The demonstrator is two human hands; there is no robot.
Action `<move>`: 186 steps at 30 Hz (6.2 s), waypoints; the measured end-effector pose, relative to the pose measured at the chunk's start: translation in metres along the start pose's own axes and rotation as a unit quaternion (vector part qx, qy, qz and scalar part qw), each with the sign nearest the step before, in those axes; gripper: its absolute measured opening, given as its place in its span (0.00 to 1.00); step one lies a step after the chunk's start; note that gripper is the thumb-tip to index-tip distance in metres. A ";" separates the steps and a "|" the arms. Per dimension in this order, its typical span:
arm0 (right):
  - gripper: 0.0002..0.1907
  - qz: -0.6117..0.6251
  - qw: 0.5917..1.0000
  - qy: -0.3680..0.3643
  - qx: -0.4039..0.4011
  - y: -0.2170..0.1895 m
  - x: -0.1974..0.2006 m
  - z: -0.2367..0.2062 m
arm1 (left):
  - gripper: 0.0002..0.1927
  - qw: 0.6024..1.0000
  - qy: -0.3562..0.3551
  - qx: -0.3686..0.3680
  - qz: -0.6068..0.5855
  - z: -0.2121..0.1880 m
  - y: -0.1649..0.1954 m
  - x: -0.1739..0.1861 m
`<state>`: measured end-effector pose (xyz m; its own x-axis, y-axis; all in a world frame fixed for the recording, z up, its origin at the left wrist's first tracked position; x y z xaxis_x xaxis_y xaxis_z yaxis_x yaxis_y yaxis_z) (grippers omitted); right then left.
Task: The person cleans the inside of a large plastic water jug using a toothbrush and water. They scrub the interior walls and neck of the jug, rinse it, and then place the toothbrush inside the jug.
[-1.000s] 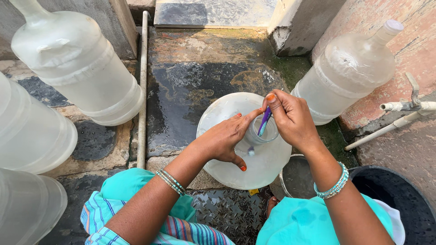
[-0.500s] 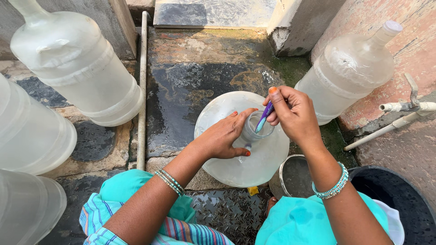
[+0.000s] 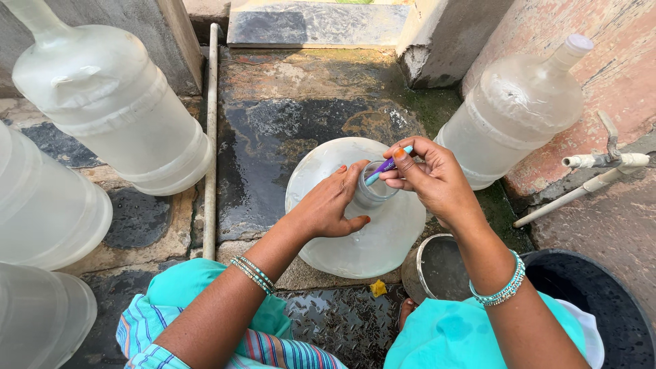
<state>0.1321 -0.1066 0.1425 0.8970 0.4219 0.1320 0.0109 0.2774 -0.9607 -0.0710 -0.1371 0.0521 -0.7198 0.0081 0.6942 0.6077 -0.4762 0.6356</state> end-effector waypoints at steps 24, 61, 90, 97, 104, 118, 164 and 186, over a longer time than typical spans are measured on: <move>0.15 -0.304 0.925 -0.095 0.207 -0.045 -0.006 0.001 | 0.67 0.998 -0.046 -0.019 -0.031 0.000 -0.006 -0.008; 0.15 -0.262 0.921 -0.051 0.285 -0.111 0.007 -0.035 | 0.48 0.994 -0.043 0.054 -0.085 0.011 0.000 0.001; 0.17 -0.287 0.939 -0.102 0.162 -0.031 -0.013 -0.006 | 0.45 0.982 -0.129 0.017 -0.137 0.013 -0.005 0.015; 0.22 -0.260 0.918 0.007 0.298 -0.104 0.015 -0.044 | 0.44 0.971 -0.170 0.058 -0.159 0.015 -0.008 0.014; 0.20 -0.300 0.924 -0.071 0.228 -0.042 -0.012 -0.013 | 0.42 0.968 -0.169 0.080 -0.165 0.016 -0.010 0.012; 0.22 -0.345 0.887 -0.071 0.297 -0.086 -0.014 -0.027 | 0.41 0.973 -0.157 0.048 -0.164 0.014 -0.010 0.014; 0.25 -0.257 0.911 -0.037 0.320 -0.108 -0.007 -0.047 | 0.38 0.967 -0.162 0.028 -0.197 0.009 0.001 0.012; 0.23 -0.268 0.931 -0.026 0.245 -0.065 -0.011 -0.024 | 0.45 0.978 -0.121 -0.054 -0.160 0.035 0.004 0.025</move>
<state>0.1320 -0.1497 0.1974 0.7981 0.1473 0.5842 0.2365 0.8153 -0.5286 -0.0746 -0.1076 0.0834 -0.7590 0.3738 0.5331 0.3149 -0.5059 0.8031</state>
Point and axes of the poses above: each hand's wrist, its own z-axis towards the middle knuckle, its own x-axis out of the back of the hand, y = z × x, the point moved 1 cm from there along z, towards the middle knuckle, and after that the axes turned 10 degrees about x, right-handed, at the moved point
